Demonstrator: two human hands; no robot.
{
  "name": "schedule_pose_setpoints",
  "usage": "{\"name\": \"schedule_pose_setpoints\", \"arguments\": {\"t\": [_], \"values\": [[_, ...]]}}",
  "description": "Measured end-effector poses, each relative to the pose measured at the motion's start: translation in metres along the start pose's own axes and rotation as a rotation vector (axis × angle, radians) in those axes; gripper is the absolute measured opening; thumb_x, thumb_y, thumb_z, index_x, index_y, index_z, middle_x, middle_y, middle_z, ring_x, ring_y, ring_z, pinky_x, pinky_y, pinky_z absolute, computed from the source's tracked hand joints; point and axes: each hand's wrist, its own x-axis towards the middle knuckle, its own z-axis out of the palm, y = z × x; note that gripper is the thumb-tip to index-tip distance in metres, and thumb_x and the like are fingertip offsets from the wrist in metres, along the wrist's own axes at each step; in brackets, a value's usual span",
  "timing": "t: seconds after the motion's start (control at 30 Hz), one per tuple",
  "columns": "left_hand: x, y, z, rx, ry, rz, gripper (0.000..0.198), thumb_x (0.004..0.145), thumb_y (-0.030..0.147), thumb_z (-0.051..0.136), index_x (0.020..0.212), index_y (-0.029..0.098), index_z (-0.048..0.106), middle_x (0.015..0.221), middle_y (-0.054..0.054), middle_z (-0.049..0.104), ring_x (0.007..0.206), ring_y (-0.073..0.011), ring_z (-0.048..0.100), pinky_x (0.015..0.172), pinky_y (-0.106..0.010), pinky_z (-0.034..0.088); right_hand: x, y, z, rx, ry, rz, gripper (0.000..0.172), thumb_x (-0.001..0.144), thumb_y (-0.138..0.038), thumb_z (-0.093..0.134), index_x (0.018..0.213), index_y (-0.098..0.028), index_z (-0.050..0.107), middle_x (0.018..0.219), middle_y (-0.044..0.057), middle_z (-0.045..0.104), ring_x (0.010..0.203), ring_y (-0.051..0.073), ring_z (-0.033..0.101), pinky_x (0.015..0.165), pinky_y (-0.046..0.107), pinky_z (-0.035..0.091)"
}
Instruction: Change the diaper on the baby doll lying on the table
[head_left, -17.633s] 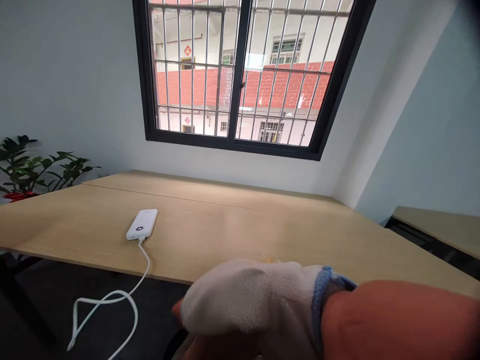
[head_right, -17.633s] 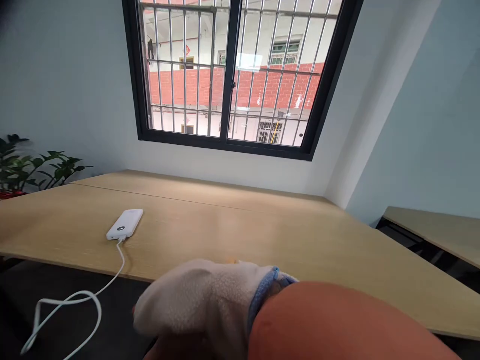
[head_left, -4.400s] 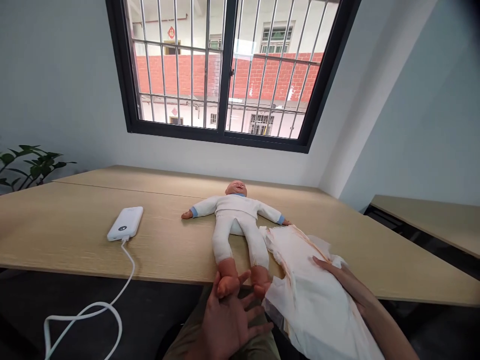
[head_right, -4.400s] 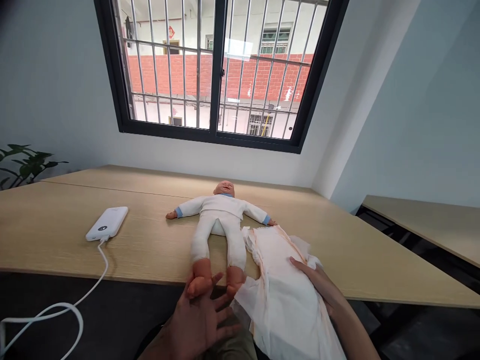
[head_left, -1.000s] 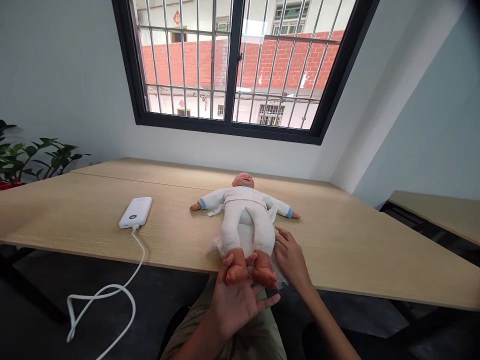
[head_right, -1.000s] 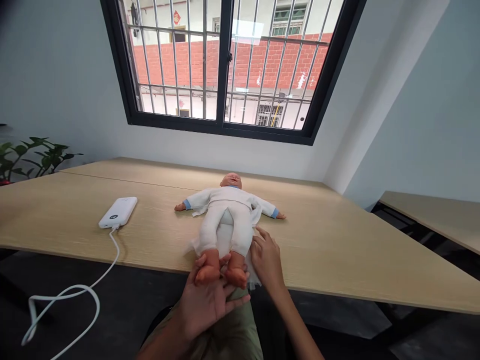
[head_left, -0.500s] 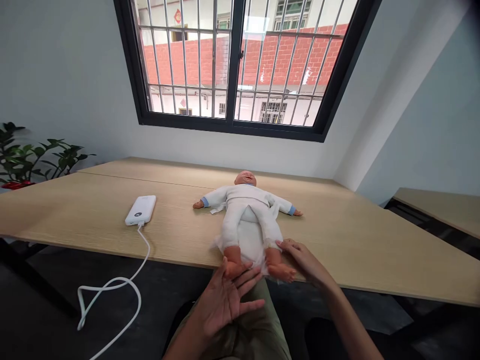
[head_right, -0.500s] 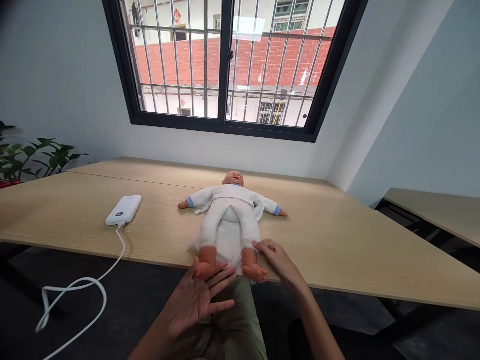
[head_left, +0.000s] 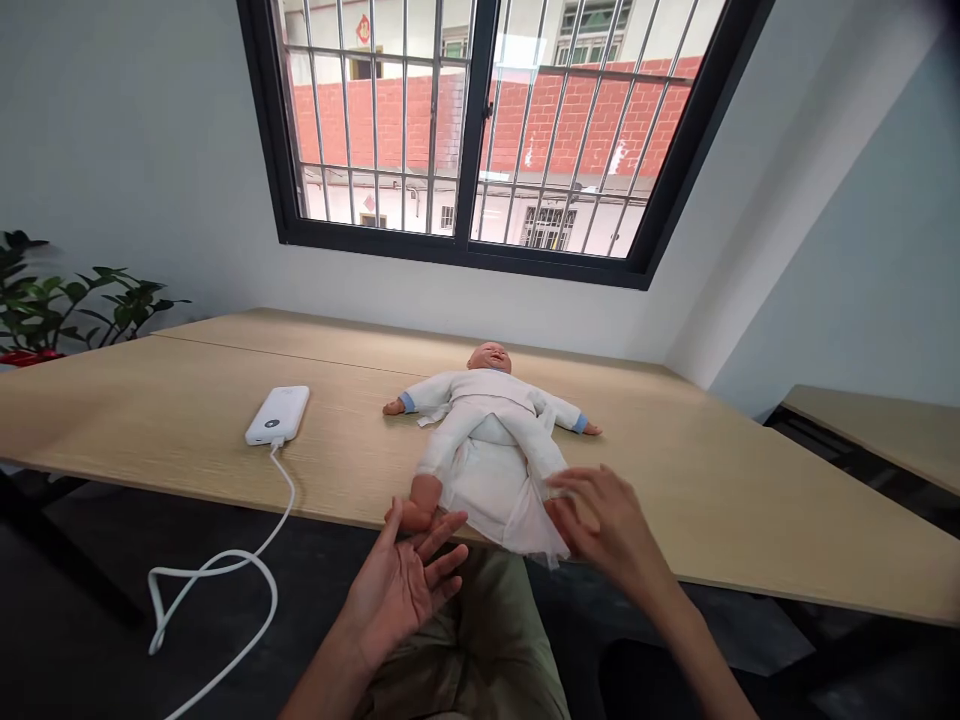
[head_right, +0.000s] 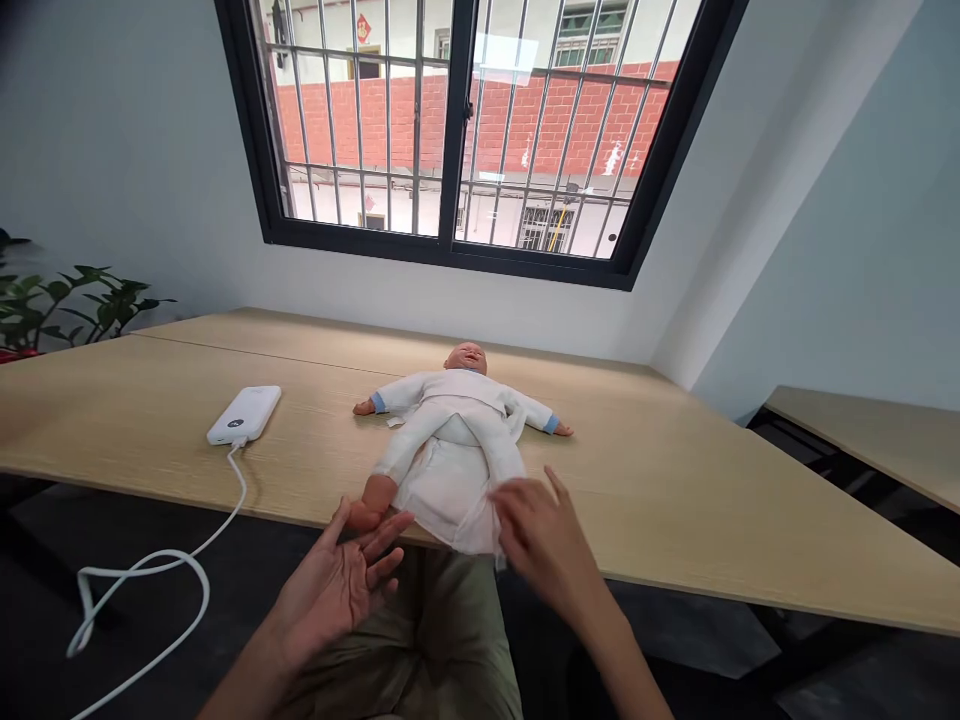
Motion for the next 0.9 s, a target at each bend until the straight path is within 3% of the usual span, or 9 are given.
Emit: {"name": "schedule_pose_setpoints", "arguments": {"t": [0.07,0.13,0.27,0.47,0.57,0.63,0.73,0.8,0.9], "values": [[0.001,0.003,-0.003,0.008,-0.069,-0.032,0.069,0.099,0.059,0.025,0.115,0.006,0.065,0.101,-0.012,0.075,0.078,-0.0248,0.074,0.068,-0.038,0.058,-0.003,-0.018,0.005,-0.063,-0.132,-0.170,0.034,0.086,-0.013,0.047,0.110,-0.027,0.066,0.110,0.003,0.068,0.111,0.021,0.059,0.118,0.052,0.015],[0.003,0.007,-0.006,0.025,-0.122,-0.053,0.069,0.099,0.059,0.024,0.114,0.006,0.066,0.107,-0.013,0.074,0.079,-0.0256,0.074,0.069,-0.039,0.058,-0.004,-0.028,0.011,-0.147,-0.177,-0.227,0.046,0.080,-0.006,0.047,0.117,-0.026,0.065,0.111,0.003,0.068,0.116,0.023,0.056,0.119,0.055,0.005],[0.004,0.022,-0.008,0.048,-0.124,-0.007,0.063,0.102,0.051,0.022,0.114,0.006,0.066,0.108,-0.011,0.074,0.079,-0.0233,0.073,0.071,-0.039,0.058,0.002,-0.025,0.021,-0.285,-0.196,-0.239,0.053,0.077,-0.001,0.047,0.122,-0.025,0.064,0.104,0.006,0.068,0.111,0.027,0.054,0.118,0.058,0.006],[0.000,0.047,-0.002,0.141,0.046,0.204,0.040,0.101,0.033,0.037,0.113,0.010,0.067,0.118,-0.010,0.071,0.097,-0.0211,0.071,0.085,-0.035,0.055,0.020,-0.024,0.033,-0.389,-0.240,-0.224,0.048,0.079,0.001,0.048,0.115,-0.023,0.068,0.098,0.010,0.067,0.101,0.030,0.056,0.115,0.062,0.011],[-0.002,0.053,0.006,0.313,0.054,0.364,0.029,0.090,0.021,0.054,0.113,0.011,0.068,0.120,-0.012,0.069,0.106,-0.0234,0.068,0.097,-0.037,0.050,0.031,-0.029,0.034,-0.264,-0.314,-0.206,0.054,0.074,0.000,0.051,0.120,-0.023,0.066,0.102,0.009,0.066,0.107,0.029,0.055,0.117,0.060,0.010],[-0.002,0.057,0.013,0.524,0.069,0.568,0.028,0.083,0.017,0.062,0.109,0.013,0.070,0.114,-0.011,0.071,0.107,-0.0248,0.066,0.103,-0.038,0.046,0.040,-0.030,0.030,-0.092,-0.370,-0.176,0.056,0.072,-0.002,0.052,0.122,-0.026,0.065,0.103,0.006,0.066,0.110,0.026,0.055,0.118,0.058,0.010],[0.005,0.066,0.025,0.967,0.139,0.844,0.019,0.079,0.016,0.066,0.095,0.015,0.076,0.105,-0.009,0.073,0.112,-0.0264,0.062,0.110,-0.037,0.037,0.061,-0.021,0.022,0.102,-0.384,-0.149,0.034,0.081,-0.011,0.050,0.107,-0.025,0.069,0.099,0.004,0.067,0.105,0.023,0.058,0.116,0.056,0.017],[0.014,0.072,0.035,1.210,0.103,0.884,0.020,0.077,0.013,0.067,0.093,0.016,0.077,0.107,-0.008,0.072,0.117,-0.0274,0.058,0.114,-0.036,0.031,0.079,-0.010,0.016,0.203,-0.364,-0.157,0.022,0.086,-0.019,0.049,0.095,-0.021,0.069,0.095,0.005,0.066,0.098,0.022,0.059,0.112,0.052,0.026],[0.038,0.080,0.052,1.312,-0.057,0.846,0.035,0.072,0.013,0.072,0.106,0.018,0.075,0.120,-0.009,0.067,0.126,-0.0290,0.051,0.117,-0.035,0.025,0.106,0.009,0.012,0.438,-0.350,-0.096,0.023,0.090,-0.032,0.051,0.098,-0.020,0.068,0.099,0.004,0.067,0.096,0.022,0.059,0.100,0.042,0.040]]}}
